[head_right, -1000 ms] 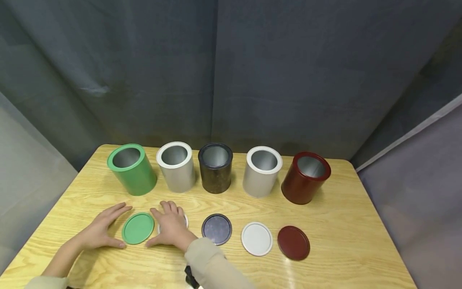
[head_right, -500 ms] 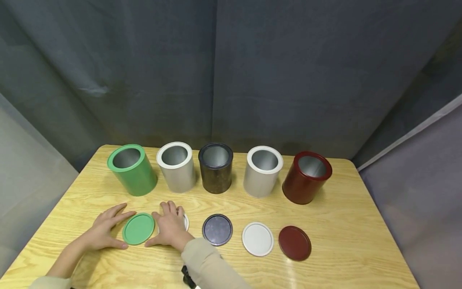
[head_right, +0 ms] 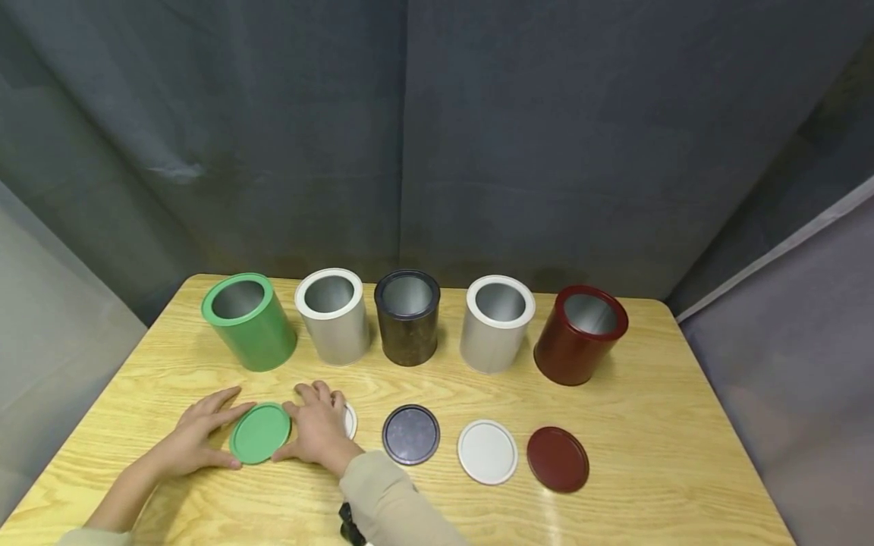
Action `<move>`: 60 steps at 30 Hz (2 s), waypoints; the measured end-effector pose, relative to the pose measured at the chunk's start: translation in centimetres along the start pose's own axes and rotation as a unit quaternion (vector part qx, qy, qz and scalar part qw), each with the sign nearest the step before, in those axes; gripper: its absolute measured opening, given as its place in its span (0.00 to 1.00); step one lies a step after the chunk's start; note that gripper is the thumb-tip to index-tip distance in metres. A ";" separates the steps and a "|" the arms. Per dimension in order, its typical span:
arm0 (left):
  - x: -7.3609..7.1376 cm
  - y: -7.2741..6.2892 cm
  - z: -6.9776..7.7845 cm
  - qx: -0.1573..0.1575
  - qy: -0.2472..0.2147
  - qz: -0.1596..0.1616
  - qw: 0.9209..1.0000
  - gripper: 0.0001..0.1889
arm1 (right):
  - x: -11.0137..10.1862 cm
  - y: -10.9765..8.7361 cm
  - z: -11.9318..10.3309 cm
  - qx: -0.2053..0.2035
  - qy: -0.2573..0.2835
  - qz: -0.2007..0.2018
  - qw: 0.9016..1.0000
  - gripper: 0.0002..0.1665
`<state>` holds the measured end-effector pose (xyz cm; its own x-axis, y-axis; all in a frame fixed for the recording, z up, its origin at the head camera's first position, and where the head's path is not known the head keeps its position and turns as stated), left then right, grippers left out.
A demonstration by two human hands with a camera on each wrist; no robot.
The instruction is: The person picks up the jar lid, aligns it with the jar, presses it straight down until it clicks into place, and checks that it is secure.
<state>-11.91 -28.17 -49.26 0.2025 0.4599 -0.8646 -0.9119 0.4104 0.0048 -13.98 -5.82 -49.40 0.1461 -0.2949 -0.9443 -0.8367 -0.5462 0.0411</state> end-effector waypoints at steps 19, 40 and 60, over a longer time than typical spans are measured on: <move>-2.9 0.3 1.2 0.037 -0.048 0.051 0.997 0.45 | -2.6 0.4 0.4 -0.054 0.111 0.041 0.992 0.46; -6.9 1.1 3.9 0.060 -0.121 0.147 0.980 0.34 | -6.2 1.9 0.0 -0.062 0.174 0.109 0.977 0.46; -9.4 2.8 5.1 0.059 -0.201 0.232 0.950 0.28 | -9.2 4.4 -0.4 -0.057 0.201 0.153 0.966 0.45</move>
<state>-14.58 -27.35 -38.54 -0.0705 0.8672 -0.4930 -0.8946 0.1637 0.4158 -18.80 -5.88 -40.41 0.1142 -0.7243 -0.6800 -0.8132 -0.4614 0.3548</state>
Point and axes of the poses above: each hand's wrist, its own y-axis towards the middle knuckle, its own x-axis out of the palm, z = x × y, the point moved 1 cm from there along y, towards the middle knuckle, and after that the axes turned 1 degree about y, right-handed, at the moved point
